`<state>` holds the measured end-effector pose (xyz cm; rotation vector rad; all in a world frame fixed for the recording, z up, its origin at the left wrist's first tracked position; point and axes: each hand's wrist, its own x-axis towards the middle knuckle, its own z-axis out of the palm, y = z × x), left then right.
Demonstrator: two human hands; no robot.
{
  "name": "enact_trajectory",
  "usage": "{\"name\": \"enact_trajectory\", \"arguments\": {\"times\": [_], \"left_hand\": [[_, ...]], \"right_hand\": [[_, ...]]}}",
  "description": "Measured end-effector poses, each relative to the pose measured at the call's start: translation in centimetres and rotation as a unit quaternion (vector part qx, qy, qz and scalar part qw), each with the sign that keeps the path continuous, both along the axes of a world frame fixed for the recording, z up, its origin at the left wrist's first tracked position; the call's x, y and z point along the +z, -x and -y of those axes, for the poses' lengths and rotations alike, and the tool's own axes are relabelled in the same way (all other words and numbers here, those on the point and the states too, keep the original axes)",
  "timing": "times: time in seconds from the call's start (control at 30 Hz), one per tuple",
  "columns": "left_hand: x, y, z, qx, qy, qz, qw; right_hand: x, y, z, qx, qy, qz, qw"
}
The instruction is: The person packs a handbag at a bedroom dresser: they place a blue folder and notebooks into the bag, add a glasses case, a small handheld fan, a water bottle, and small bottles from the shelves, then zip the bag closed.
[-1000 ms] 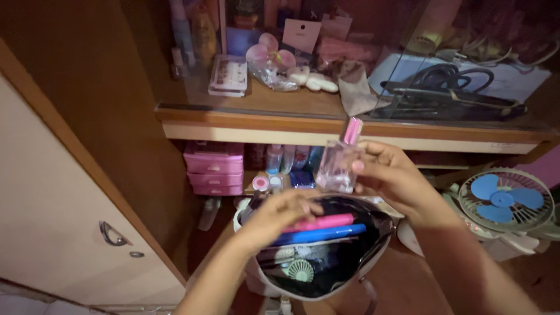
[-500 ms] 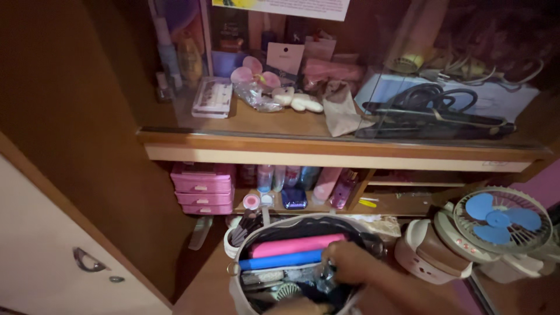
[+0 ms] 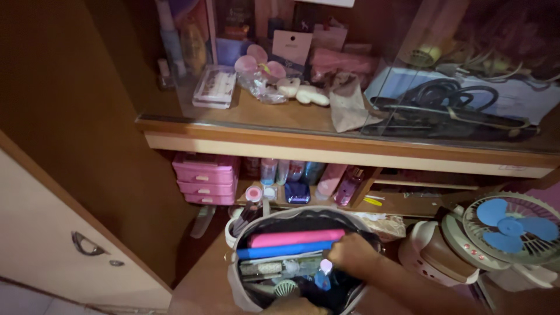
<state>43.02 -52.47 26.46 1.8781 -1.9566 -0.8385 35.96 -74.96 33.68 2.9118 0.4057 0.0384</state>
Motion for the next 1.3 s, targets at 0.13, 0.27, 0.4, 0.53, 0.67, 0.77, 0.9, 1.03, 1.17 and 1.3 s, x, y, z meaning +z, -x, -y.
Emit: {"name": "enact_trajectory", "arguments": {"times": [0.13, 0.27, 0.4, 0.53, 0.67, 0.77, 0.9, 1.03, 1.17, 1.3], "left_hand": [[-0.1, 0.2, -0.3, -0.001, 0.002, 0.004, 1.0], [-0.1, 0.3, -0.4, 0.001, 0.004, 0.007, 1.0], [0.0, 0.3, -0.3, -0.004, 0.005, 0.006, 1.0], [0.2, 0.3, -0.3, -0.006, 0.005, 0.007, 1.0], [0.2, 0.1, -0.3, -0.009, 0.001, 0.004, 1.0], [0.2, -0.3, -0.1, -0.011, -0.002, 0.004, 1.0], [0.3, -0.4, -0.2, -0.014, -0.005, 0.003, 1.0], [0.3, -0.6, -0.7, -0.012, -0.008, 0.001, 1.0], [0.2, -0.8, -1.0, -0.011, -0.013, -0.002, 1.0], [0.2, -0.9, -1.2, -0.015, -0.015, -0.005, 1.0]], "right_hand": [[-0.9, -0.3, -0.4, -0.016, 0.027, -0.043, 0.999], [-1.8, -0.4, -1.7, -0.069, 0.01, -0.074, 0.995], [-1.6, -0.3, -2.2, -0.098, 0.009, -0.13, 0.987], [-1.8, -0.1, -2.2, -0.095, 0.037, -0.169, 0.98], [-2.4, -0.2, -2.1, -0.087, 0.09, -0.172, 0.977], [-2.2, -0.4, -2.0, -0.101, 0.075, -0.165, 0.978], [-1.2, -0.5, -2.1, -0.172, 0.007, -0.205, 0.964], [-1.2, -0.6, -2.7, -0.142, 0.02, -0.137, 0.98], [-2.0, -1.3, -2.7, -0.196, 0.08, -0.136, 0.968], [-0.9, -1.3, -2.5, -0.173, 0.068, -0.152, 0.971]]}}
